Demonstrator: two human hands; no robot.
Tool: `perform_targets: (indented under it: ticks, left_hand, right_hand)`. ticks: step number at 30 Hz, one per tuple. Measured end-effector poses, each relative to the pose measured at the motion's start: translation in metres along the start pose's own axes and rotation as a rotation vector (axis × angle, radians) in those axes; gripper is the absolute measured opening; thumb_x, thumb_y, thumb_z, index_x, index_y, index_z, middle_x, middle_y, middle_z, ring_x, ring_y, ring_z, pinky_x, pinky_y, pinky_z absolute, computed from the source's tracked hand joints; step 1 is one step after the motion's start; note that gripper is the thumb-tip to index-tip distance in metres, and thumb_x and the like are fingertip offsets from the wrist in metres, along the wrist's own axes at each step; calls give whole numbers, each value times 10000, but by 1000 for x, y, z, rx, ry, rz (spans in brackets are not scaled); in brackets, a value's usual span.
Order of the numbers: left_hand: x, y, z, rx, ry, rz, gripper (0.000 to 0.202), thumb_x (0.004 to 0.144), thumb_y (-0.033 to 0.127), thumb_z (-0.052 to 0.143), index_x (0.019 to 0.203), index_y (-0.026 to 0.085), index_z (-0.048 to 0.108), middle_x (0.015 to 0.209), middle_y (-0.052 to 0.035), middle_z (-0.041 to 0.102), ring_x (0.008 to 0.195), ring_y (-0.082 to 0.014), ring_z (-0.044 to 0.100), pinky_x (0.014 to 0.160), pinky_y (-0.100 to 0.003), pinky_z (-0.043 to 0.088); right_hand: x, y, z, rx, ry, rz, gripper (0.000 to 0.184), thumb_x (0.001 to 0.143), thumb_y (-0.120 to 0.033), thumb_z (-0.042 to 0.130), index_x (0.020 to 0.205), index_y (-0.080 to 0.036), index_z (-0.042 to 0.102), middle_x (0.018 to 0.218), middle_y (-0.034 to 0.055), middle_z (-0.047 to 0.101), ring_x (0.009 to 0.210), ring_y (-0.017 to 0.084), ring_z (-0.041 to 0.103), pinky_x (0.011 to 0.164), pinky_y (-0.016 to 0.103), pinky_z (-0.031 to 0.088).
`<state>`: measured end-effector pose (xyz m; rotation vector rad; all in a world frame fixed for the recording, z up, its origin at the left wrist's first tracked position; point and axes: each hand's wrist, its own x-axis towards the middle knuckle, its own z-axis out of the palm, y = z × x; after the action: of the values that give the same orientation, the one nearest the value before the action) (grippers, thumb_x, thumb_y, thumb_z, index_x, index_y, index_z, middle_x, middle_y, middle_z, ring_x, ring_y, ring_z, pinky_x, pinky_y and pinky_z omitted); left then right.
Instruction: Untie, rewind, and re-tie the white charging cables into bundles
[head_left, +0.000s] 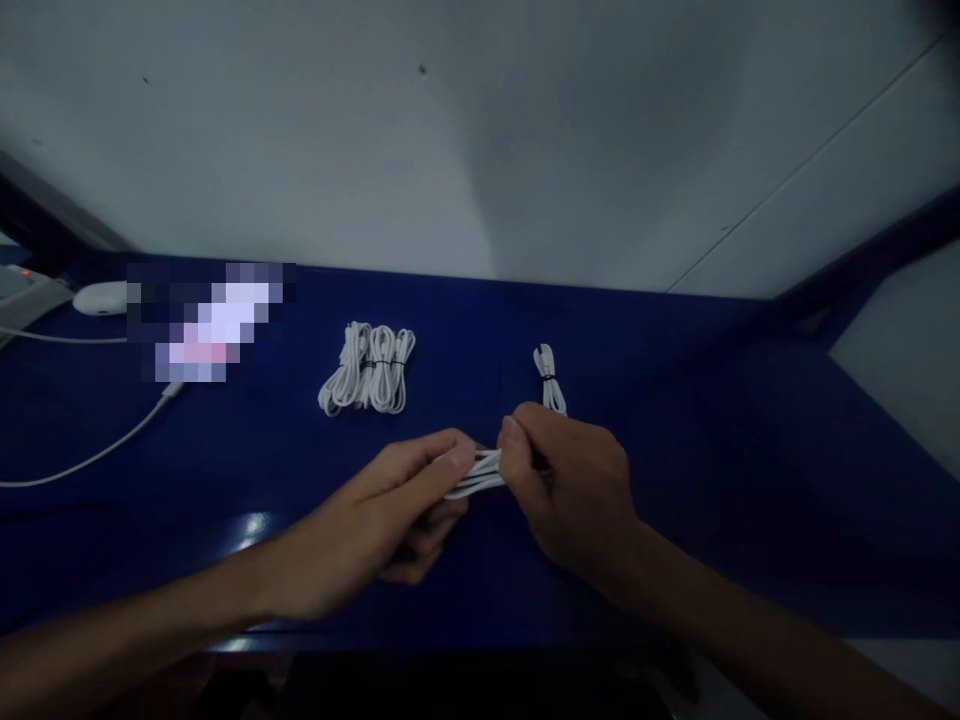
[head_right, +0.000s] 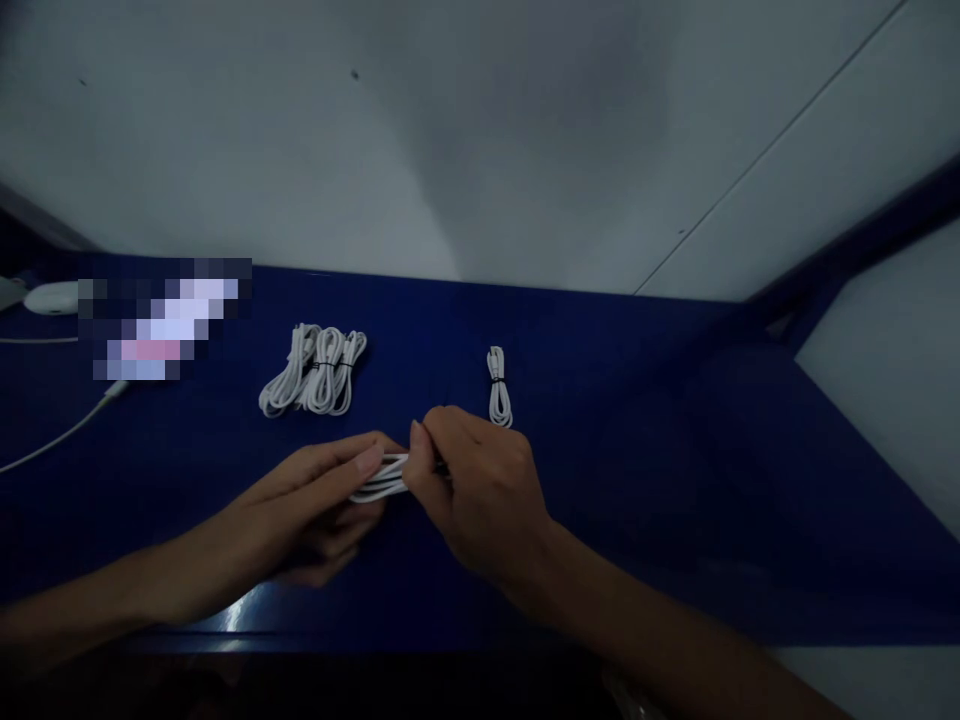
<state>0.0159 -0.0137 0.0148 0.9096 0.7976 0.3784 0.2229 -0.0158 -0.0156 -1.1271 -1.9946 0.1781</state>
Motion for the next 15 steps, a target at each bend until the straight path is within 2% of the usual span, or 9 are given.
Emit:
perform_targets:
  ticks: [2, 4, 9, 15]
  left_hand:
    - [0, -4, -1, 38, 8, 32, 366, 1137, 486, 579, 891, 220, 527, 700, 76, 359, 550, -101, 287, 473, -208, 288]
    - [1, -7, -2, 82, 26, 38, 349, 1136, 473, 587, 905, 214, 548, 693, 73, 377, 560, -106, 302, 483, -213, 294]
    - [2, -12, -5, 90, 64, 62, 380, 1126, 513, 600, 901, 210, 560, 685, 71, 403, 550, -97, 303, 476, -208, 282]
    - [0, -9, -2, 57, 29, 94, 398, 1128, 519, 609, 895, 198, 568, 674, 77, 397, 548, -84, 298, 477, -201, 284]
  right_hand:
    - [-1, 1, 0, -34, 10, -6, 349, 1057, -128, 482, 737, -251, 416, 568, -59, 444, 458, 99, 366, 484, 298, 303]
    - [-2, 1, 1, -58, 6, -44, 346, 1064, -134, 511, 740, -244, 458, 598, -43, 477, 488, 106, 399, 498, 304, 324]
    - [-3, 3, 1, -75, 1, -197, 247, 1073, -170, 549, 863, -213, 669, 768, 43, 668, 647, 163, 585, 556, 309, 454]
    - [0, 1, -1, -200, 135, -289, 237, 1004, -127, 663, 781, -207, 667, 854, 94, 756, 744, 211, 594, 608, 332, 487]
